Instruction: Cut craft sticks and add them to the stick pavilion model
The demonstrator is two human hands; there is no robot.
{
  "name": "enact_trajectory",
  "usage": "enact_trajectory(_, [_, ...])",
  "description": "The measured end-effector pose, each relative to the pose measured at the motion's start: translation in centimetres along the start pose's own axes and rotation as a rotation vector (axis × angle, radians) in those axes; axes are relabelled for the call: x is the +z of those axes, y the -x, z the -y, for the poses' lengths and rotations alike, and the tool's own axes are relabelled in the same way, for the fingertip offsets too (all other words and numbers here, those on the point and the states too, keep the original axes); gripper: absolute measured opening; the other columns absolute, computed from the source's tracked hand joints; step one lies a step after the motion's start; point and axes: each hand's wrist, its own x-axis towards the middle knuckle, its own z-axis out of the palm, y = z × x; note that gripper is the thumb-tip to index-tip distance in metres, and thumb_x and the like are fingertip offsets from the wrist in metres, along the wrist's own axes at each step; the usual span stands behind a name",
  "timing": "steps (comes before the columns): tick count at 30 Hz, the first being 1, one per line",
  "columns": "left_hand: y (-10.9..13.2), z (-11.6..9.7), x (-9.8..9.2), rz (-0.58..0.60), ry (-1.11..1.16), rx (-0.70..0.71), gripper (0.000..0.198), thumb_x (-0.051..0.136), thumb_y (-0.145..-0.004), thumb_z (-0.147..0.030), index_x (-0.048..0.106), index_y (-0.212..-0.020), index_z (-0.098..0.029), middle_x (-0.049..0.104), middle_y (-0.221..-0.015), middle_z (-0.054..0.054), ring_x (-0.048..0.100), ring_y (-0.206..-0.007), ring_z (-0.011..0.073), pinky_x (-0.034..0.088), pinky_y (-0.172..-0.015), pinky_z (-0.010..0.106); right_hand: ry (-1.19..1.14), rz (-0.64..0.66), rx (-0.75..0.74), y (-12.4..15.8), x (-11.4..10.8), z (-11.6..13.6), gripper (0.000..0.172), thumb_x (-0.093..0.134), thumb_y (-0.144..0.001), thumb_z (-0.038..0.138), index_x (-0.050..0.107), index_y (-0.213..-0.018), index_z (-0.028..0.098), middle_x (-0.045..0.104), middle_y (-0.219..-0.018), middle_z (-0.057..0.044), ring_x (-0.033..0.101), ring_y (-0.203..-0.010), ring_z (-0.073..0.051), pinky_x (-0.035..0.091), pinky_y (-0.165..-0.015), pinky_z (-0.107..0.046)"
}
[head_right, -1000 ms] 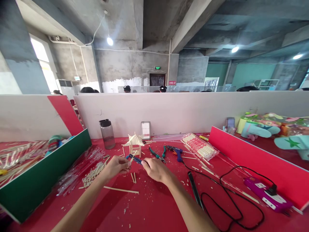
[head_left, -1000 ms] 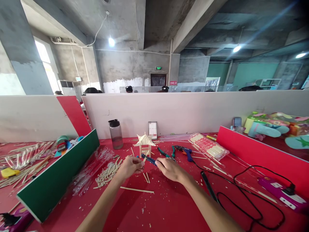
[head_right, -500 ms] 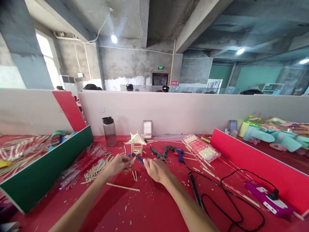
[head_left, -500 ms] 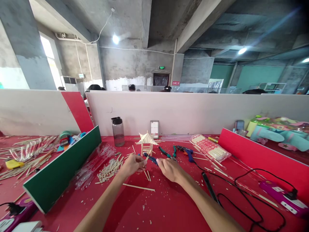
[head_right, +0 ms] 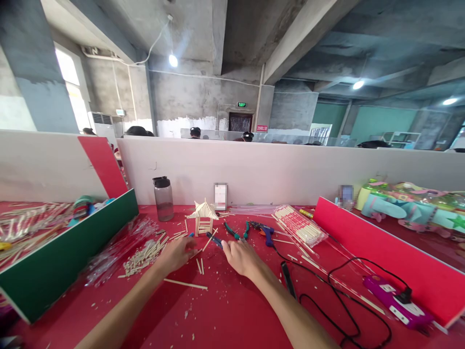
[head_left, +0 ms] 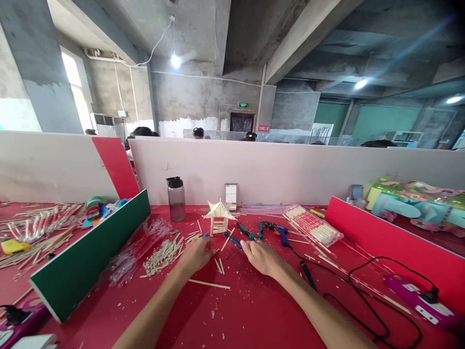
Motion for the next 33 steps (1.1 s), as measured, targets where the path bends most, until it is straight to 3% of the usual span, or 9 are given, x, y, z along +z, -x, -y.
enact_trajectory(4, [0.2,-1.0,-0.5,-0.034,0.177,0.196,0.045,0.056,-0.087,-0.034,0.059,-0.130,-0.022,0.066,-0.124,0.010,0.067,-0.098,0.0243,0.049,-0.085,0.029,0.038,0.029,-0.045,1.0,-0.2,0.7,0.063,0.013,-0.103,0.049,0.067,-0.087,0.019,0.074,-0.087,-0.014,0.070,-0.084,-0.025,0.039,-0.068,-0.030])
enact_trajectory(7, [0.1,-1.2,-0.3,0.060,0.321,0.342,0.046,0.057,-0.086,-0.030,0.058,-0.132,-0.026,0.060,-0.133,0.007,0.063,-0.109,0.0230,0.050,-0.089,0.028,0.063,0.026,-0.077,1.3,-0.5,1.7,0.062,0.015,-0.102,0.049,0.066,-0.089,0.018,0.074,-0.089,-0.014,0.071,-0.084,-0.025,0.039,-0.068,-0.029])
enact_trajectory(13, [-0.1,-0.7,0.4,0.203,0.516,0.184,0.046,0.060,-0.082,-0.025,0.061,-0.127,-0.016,0.071,-0.097,0.009,0.069,-0.071,0.0178,0.056,-0.067,0.028,0.121,0.011,-0.115,0.9,-0.6,2.7,0.062,0.016,-0.102,0.049,0.067,-0.091,0.016,0.074,-0.087,-0.014,0.071,-0.079,-0.026,0.039,-0.065,-0.030])
enact_trajectory(16, [-0.1,-0.7,0.3,0.250,0.581,0.149,0.049,0.064,-0.081,-0.030,0.060,-0.128,-0.015,0.071,-0.098,0.009,0.069,-0.071,0.0182,0.057,-0.067,0.028,0.134,0.017,-0.122,0.8,-0.3,2.6,0.063,0.015,-0.103,0.048,0.067,-0.088,0.016,0.073,-0.085,-0.014,0.071,-0.077,-0.025,0.039,-0.064,-0.030])
enact_trajectory(22, [0.0,-1.3,-0.2,0.208,0.522,0.197,0.049,0.066,-0.079,-0.029,0.062,-0.126,-0.016,0.071,-0.107,0.010,0.066,-0.067,0.0154,0.055,-0.065,0.026,0.175,-0.008,-0.128,0.6,0.4,2.1,0.065,0.015,-0.103,0.047,0.069,-0.086,0.016,0.074,-0.083,-0.014,0.071,-0.075,-0.025,0.040,-0.065,-0.029])
enact_trajectory(29, [0.0,-1.0,-0.4,0.255,0.583,0.106,0.057,0.064,-0.080,-0.031,0.056,-0.133,-0.014,0.072,-0.086,0.008,0.069,-0.072,0.0190,0.051,-0.062,0.025,0.185,0.023,-0.098,0.4,-0.1,1.4,0.068,0.013,-0.102,0.048,0.070,-0.086,0.015,0.073,-0.085,-0.017,0.071,-0.082,-0.029,0.043,-0.070,-0.032])
enact_trajectory(33, [-0.4,0.1,-1.0,0.212,0.416,0.111,0.055,0.056,-0.085,-0.028,0.052,-0.138,-0.013,0.072,-0.076,0.007,0.069,-0.071,0.0194,0.052,-0.065,0.027,0.191,0.030,0.020,1.1,-0.9,0.7,0.065,0.020,-0.100,0.056,0.069,-0.096,0.012,0.072,-0.092,-0.020,0.069,-0.088,-0.034,0.046,-0.073,-0.037])
